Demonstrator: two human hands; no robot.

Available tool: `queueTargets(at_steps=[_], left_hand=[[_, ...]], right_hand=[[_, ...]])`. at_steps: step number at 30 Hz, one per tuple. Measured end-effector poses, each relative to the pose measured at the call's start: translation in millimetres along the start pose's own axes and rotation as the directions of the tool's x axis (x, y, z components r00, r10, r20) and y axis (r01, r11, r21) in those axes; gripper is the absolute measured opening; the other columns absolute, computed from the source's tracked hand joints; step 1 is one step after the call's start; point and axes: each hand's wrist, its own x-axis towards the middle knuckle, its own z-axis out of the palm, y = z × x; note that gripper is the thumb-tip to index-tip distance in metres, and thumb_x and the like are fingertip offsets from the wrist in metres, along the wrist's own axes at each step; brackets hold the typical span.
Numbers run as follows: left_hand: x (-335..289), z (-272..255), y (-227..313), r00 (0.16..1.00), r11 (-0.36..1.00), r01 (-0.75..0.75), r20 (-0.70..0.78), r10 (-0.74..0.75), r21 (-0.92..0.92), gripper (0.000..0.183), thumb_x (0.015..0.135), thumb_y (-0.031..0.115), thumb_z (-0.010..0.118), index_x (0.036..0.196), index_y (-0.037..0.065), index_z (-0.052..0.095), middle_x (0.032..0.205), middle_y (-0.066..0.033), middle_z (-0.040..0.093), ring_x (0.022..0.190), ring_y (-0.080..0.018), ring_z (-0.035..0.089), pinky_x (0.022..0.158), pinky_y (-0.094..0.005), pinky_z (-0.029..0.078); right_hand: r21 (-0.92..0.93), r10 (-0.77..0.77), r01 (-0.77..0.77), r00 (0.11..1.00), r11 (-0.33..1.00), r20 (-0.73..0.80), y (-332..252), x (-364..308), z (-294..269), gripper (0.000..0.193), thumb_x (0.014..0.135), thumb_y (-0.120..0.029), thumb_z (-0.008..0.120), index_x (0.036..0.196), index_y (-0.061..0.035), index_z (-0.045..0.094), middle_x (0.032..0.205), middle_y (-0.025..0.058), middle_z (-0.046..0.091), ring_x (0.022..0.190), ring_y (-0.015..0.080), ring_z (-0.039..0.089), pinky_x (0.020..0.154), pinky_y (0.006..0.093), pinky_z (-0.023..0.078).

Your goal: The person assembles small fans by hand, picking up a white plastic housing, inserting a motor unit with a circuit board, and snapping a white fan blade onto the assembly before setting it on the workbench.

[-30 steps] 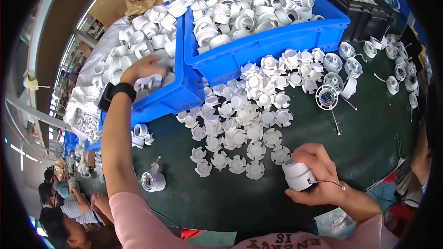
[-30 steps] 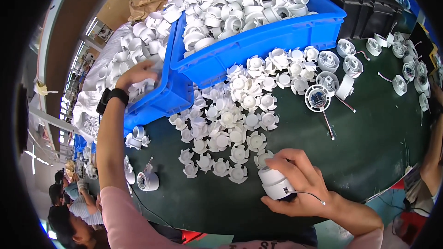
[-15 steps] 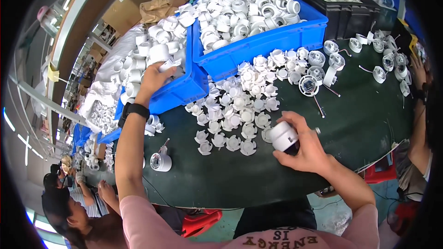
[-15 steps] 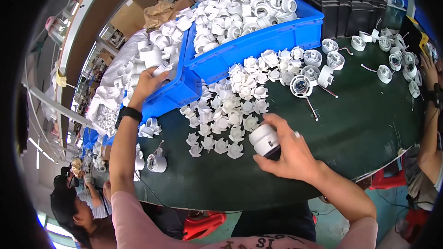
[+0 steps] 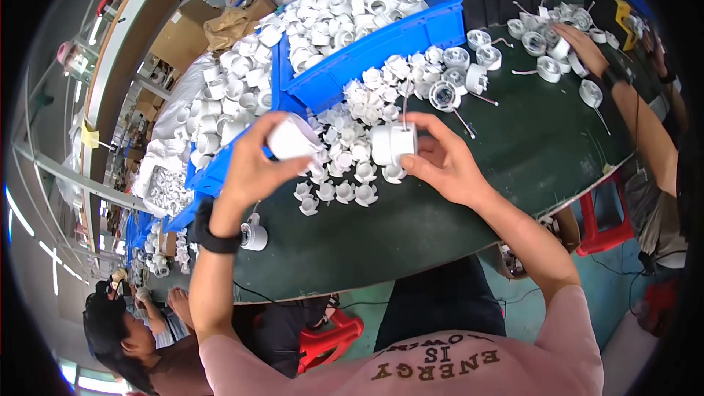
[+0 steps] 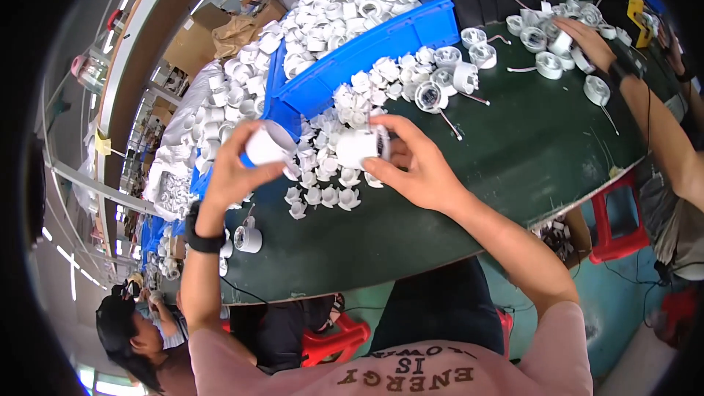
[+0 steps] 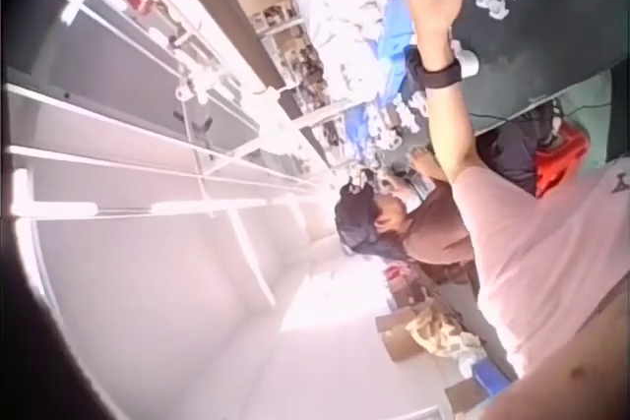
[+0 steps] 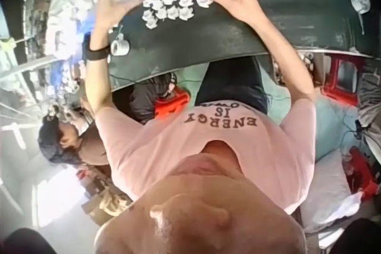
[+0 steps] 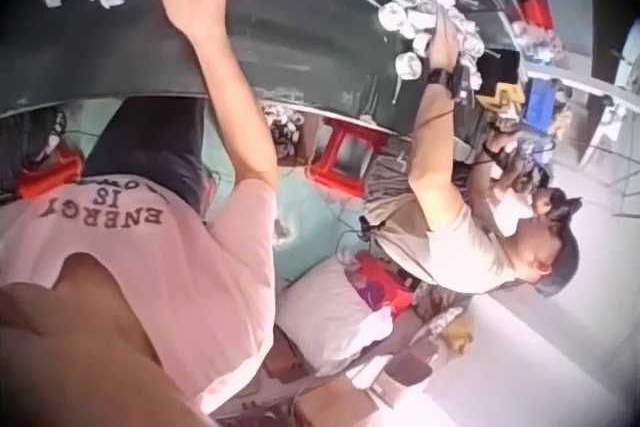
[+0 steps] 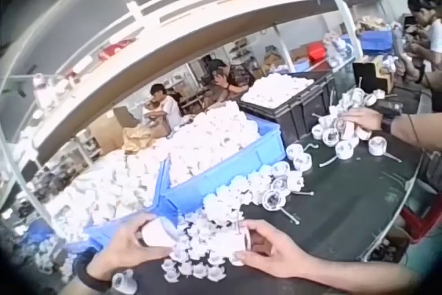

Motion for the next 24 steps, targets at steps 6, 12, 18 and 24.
queueTargets(at_steps=[6,12,18,24], left_hand=[[-59,73,77,0.961,0.598,0.269,0.174,-0.213,-0.755,0.046,0.091,0.032,0.053,0.121,-0.003,0.050,0.109,-0.0092,0.058,0.095,-0.0166,0.060,0.072,-0.0277,0.051],[-76,96,106,0.856,0.291,0.459,0.329,-0.399,-0.839,0.048,0.096,0.044,0.032,0.104,0.002,0.056,0.082,-0.0062,0.062,0.064,-0.0130,0.061,0.046,-0.0256,0.046],[-92,112,110,0.873,0.335,0.454,0.337,-0.353,-0.825,0.047,0.095,0.042,0.033,0.100,0.001,0.056,0.079,-0.0070,0.062,0.062,-0.0122,0.060,0.044,-0.0248,0.044],[-105,123,109,0.905,0.466,0.381,0.221,-0.363,-0.799,0.048,0.093,0.045,0.034,0.092,0.001,0.055,0.083,-0.0036,0.057,0.075,-0.0079,0.053,0.066,-0.0233,0.042]], right_hand=[[0.018,-0.054,0.053,0.993,0.998,0.106,-45,-37,21,0.062,0.082,-0.010,0.071,0.134,-0.0002,0.039,0.123,0.0121,0.052,0.101,0.0175,0.057,0.081,0.0303,0.050],[-0.281,-0.178,0.239,0.958,0.929,0.226,-56,-78,20,0.061,0.072,-0.011,0.080,0.124,0.0002,0.051,0.118,0.0139,0.052,0.094,0.0199,0.059,0.076,0.0314,0.051],[-0.434,-0.256,0.340,0.936,0.834,0.240,-53,-99,19,0.066,0.068,-0.022,0.082,0.123,0.0009,0.052,0.110,0.0134,0.053,0.091,0.0222,0.059,0.075,0.0318,0.052],[-0.446,-0.297,0.402,0.910,0.800,0.288,-50,-103,31,0.070,0.068,-0.030,0.081,0.123,0.0023,0.051,0.105,0.0139,0.055,0.085,0.0205,0.058,0.071,0.0320,0.049]])
